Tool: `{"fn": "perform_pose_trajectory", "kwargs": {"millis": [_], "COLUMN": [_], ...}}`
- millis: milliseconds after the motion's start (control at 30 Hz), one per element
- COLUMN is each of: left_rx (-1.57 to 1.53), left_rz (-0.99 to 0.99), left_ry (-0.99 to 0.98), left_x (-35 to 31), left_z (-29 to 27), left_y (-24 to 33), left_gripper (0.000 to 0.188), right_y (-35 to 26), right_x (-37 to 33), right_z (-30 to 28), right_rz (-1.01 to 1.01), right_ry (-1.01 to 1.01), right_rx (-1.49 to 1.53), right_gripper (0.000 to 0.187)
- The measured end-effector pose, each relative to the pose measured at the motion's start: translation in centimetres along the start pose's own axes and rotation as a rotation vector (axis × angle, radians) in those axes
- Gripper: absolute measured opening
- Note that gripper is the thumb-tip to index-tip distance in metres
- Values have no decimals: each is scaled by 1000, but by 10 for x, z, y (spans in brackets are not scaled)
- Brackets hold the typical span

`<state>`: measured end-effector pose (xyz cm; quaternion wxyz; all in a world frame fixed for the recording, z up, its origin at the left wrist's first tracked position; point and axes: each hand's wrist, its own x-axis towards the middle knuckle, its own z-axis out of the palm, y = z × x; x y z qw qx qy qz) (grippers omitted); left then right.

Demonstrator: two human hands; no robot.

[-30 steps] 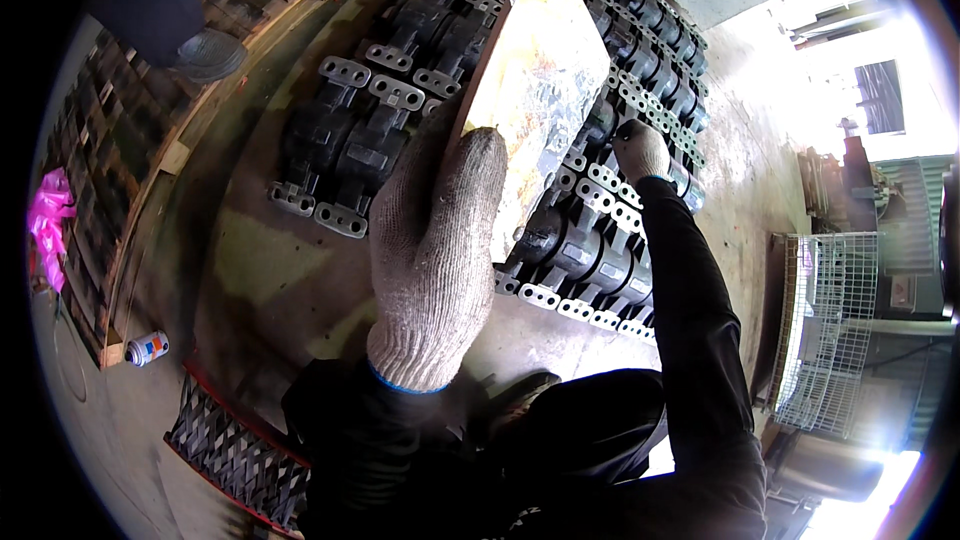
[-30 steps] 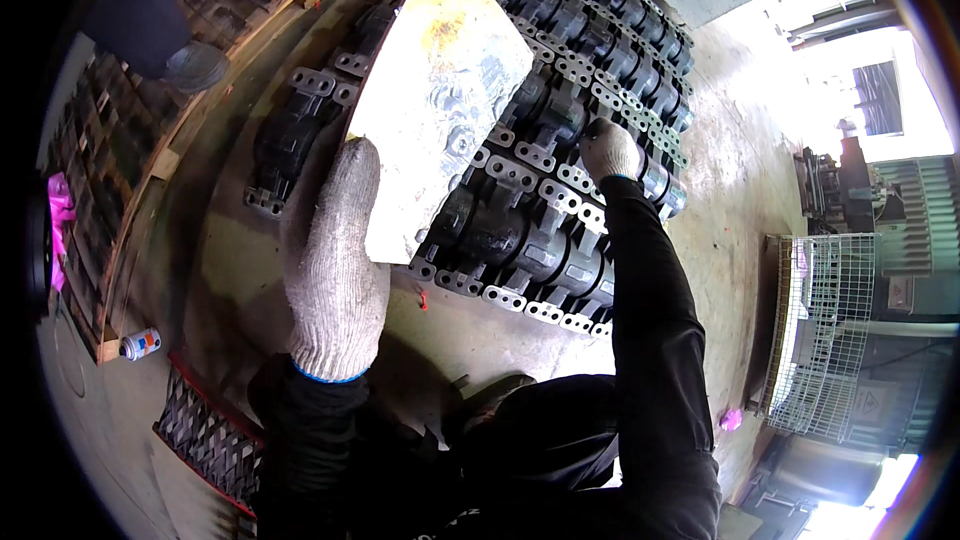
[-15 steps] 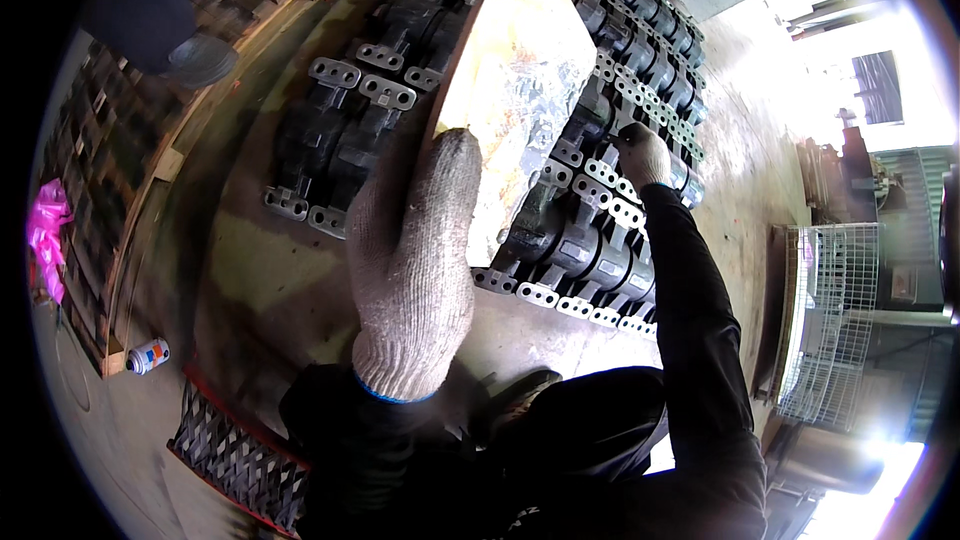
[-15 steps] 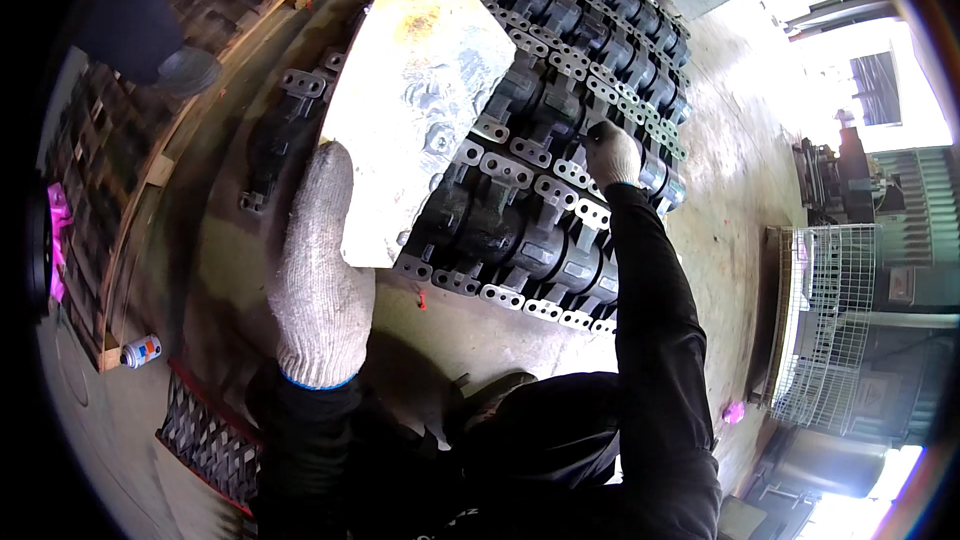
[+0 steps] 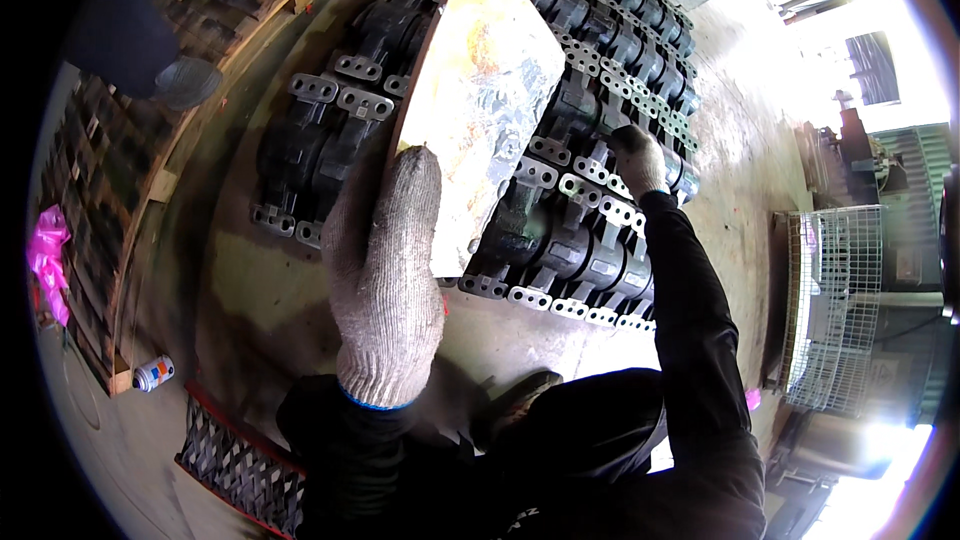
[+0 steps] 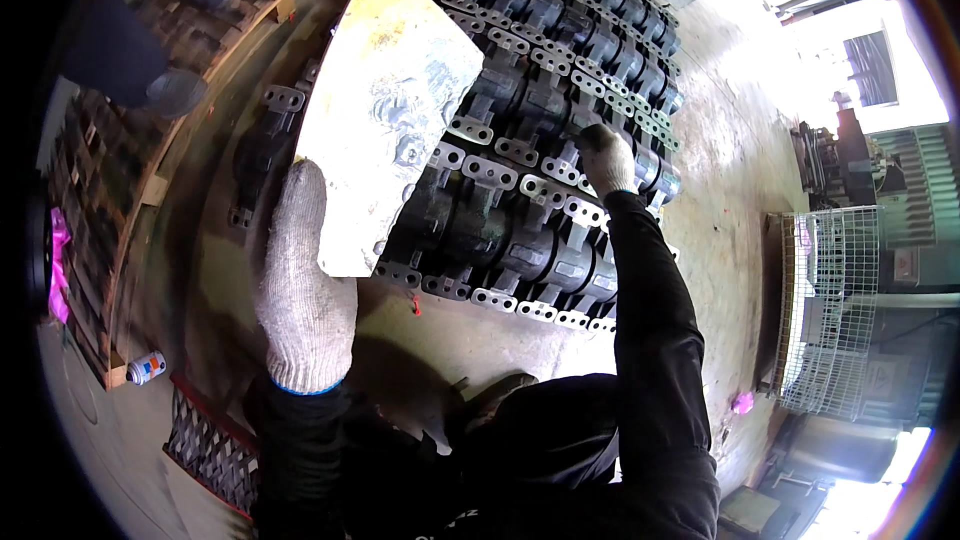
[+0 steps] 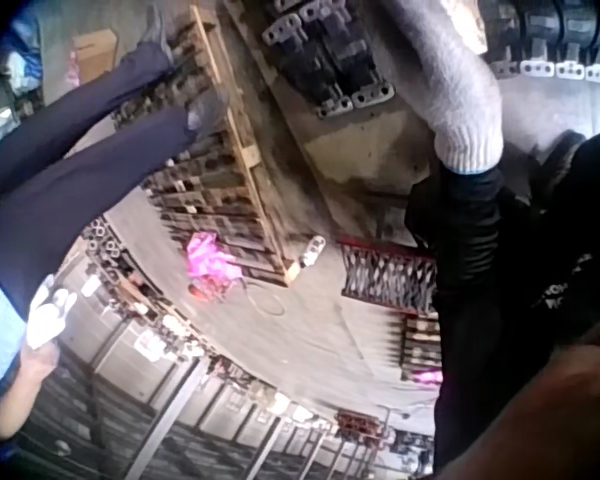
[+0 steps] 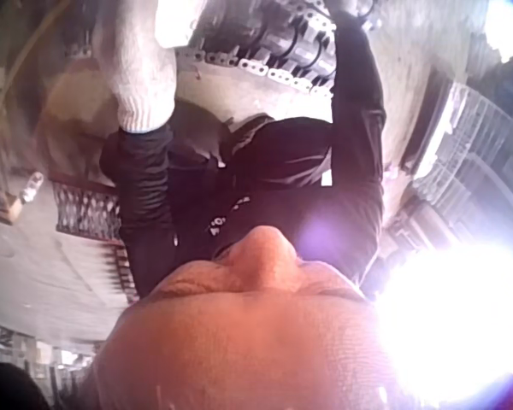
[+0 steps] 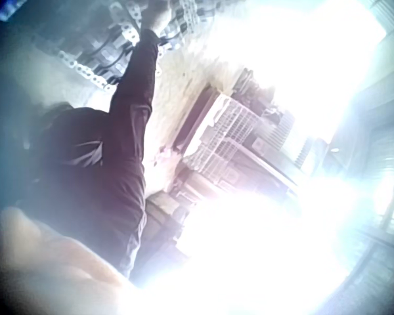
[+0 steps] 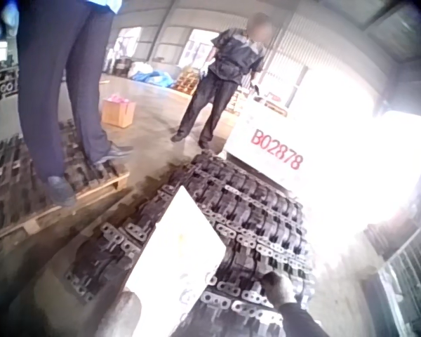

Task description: The person unpacks cylindrical mechanical components from pink plastic bags and places them onto a wooden pallet. They then use a small metal tool to scrape a white substance from a flat board and apply it to the components on the pallet.

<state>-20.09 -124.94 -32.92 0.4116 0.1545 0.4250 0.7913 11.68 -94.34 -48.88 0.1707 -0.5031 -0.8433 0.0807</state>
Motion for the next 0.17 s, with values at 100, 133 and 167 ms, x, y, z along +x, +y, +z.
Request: {"fn": "perform_pose_trajectory", "kwargs": {"millis": [100,133,167], "left_rx": [36,37,38], "left_rz": [8,-4,-15], "left_ry": [-26,-21,-16], "left_x": [0,0,1], "left_z": [-1,-1,-1], "left_y": [-1,-1,0], "left_gripper": [47,48,49], "right_y": [6,4,2], "right_x": [4,6,7], "right_z": [2,1,-1], "right_rz": [-21,-6,8], "right_ry": [-18,-29,-39], "right_rx": [-76,-93,-110], "right_gripper": [23,22,21]}}
